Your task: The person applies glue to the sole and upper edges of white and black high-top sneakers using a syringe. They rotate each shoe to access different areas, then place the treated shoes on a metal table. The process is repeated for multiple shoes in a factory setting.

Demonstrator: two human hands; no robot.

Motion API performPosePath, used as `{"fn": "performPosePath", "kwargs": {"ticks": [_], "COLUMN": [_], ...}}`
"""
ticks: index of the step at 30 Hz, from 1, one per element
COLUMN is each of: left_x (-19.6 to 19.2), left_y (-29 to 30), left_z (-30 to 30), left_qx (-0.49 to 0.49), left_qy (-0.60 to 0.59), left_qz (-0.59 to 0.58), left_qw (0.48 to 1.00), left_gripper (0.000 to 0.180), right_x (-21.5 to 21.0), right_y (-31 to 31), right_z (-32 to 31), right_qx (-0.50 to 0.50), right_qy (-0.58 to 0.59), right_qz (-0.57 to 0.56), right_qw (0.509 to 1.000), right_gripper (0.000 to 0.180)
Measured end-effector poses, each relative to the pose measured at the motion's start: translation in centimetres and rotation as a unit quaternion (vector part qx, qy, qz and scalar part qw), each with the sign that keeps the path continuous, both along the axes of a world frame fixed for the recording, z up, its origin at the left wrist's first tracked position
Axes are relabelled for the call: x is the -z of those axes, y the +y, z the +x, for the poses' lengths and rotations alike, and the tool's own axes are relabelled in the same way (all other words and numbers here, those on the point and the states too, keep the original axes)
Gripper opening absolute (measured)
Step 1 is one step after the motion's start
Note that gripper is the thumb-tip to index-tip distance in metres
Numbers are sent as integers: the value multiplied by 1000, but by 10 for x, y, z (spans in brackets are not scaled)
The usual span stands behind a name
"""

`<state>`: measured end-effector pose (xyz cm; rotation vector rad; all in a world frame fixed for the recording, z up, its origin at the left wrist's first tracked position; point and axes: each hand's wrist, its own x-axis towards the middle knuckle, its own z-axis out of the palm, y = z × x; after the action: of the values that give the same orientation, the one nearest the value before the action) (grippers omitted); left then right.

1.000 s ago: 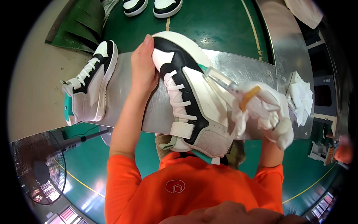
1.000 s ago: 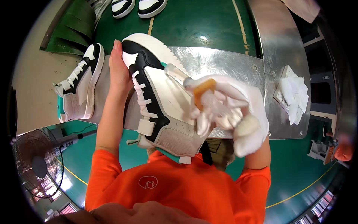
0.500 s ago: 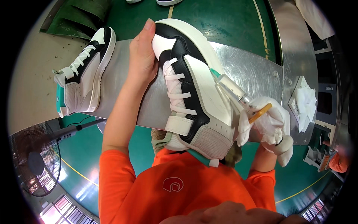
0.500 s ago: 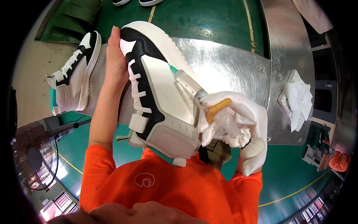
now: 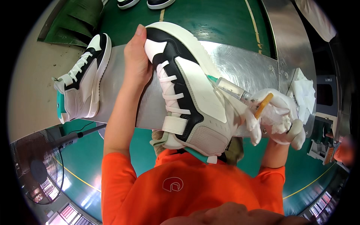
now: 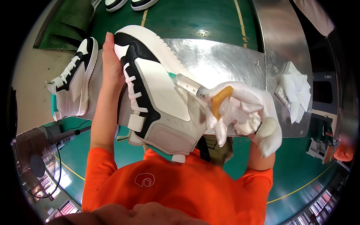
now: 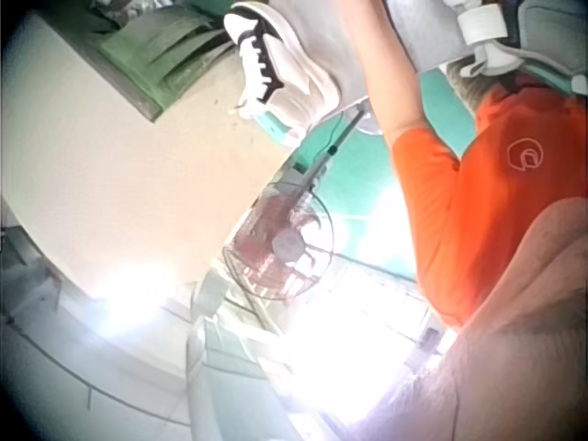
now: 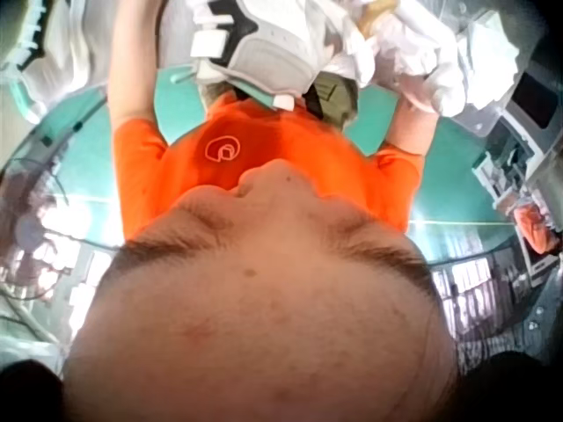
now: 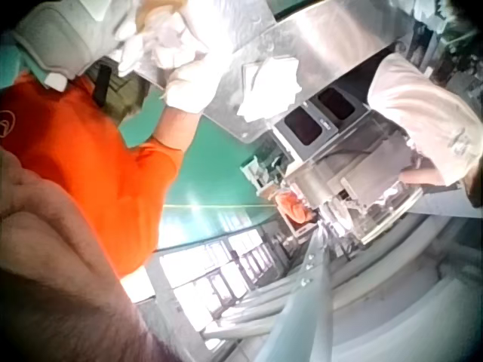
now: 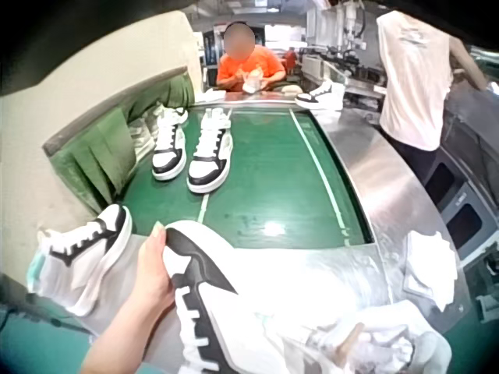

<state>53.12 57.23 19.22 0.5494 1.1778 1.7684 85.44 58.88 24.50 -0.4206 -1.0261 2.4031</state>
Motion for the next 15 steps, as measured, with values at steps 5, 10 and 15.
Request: {"fn": "performPosePath", "kwargs": {"ticks": [5, 10, 15], "left_x": [2, 0, 5], "left_y": [0, -1, 2], "left_z": [0, 1, -2], "left_qx": [8, 19, 6], "left_qy": [1, 11, 21], "left_qz": [19, 14, -4], "left_qw": [1000, 1000, 1000], "left_gripper": [47, 47, 52], "right_x": [-11, -17, -13], "right_y": [7, 7, 8], "right_z": [14, 21, 19], "right_qx": [-45, -78, -106], "right_qy": [21, 32, 57], "right_qz": [20, 22, 10], "right_qw": [999, 996, 993], "right_gripper": [101, 108, 115]}}
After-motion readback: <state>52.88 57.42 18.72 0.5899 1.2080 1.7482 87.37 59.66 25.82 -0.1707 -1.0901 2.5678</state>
